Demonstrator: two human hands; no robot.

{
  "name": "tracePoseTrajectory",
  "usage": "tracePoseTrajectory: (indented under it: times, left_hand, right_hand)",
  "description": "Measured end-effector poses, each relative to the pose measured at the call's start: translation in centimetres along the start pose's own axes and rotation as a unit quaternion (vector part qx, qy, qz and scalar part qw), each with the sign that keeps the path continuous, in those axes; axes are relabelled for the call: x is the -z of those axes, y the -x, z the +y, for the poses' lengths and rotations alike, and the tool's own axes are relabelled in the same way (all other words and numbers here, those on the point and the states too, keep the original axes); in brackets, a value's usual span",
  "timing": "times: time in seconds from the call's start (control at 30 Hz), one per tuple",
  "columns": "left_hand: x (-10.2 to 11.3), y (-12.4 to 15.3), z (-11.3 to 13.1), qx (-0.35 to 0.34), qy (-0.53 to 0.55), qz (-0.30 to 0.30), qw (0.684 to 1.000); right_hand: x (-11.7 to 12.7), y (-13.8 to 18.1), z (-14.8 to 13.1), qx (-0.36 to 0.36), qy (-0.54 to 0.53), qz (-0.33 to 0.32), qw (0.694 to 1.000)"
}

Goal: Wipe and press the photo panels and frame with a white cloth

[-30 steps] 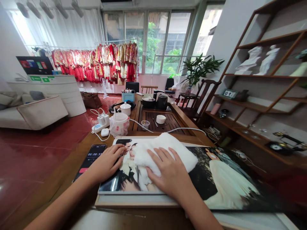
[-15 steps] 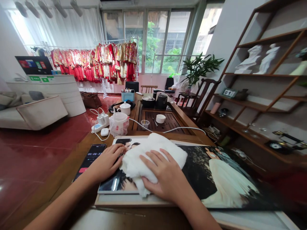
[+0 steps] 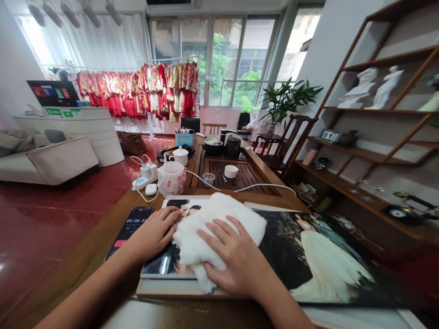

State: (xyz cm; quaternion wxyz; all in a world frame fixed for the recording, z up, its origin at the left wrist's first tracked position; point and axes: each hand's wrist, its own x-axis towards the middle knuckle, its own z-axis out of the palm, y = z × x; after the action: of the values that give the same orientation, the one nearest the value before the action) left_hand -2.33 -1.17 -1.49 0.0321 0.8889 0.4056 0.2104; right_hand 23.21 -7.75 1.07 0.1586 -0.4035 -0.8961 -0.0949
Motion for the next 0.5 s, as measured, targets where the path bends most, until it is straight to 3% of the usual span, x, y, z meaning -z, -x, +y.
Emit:
tracePoseTrajectory:
  times: [0.1, 0.37, 0.5]
  left_hand:
    - [0.0, 0.0, 0.0, 0.000, -0.001, -0.002, 1.000]
    - [0.2, 0.0, 0.1, -0.002, 0.007, 0.003, 1.000]
    - [0.1, 0.0, 0.1, -0.002, 0.010, 0.009, 1.000]
  right_hand:
    - [0.1, 0.0, -0.1, 0.011, -0.010, -0.009, 1.000]
    - [-0.3, -0.1, 0.9, -0.069, 0.060, 0.032, 0.995]
    - [-0.5, 0.0, 1.1, -0.066, 0.076, 0.030, 0.995]
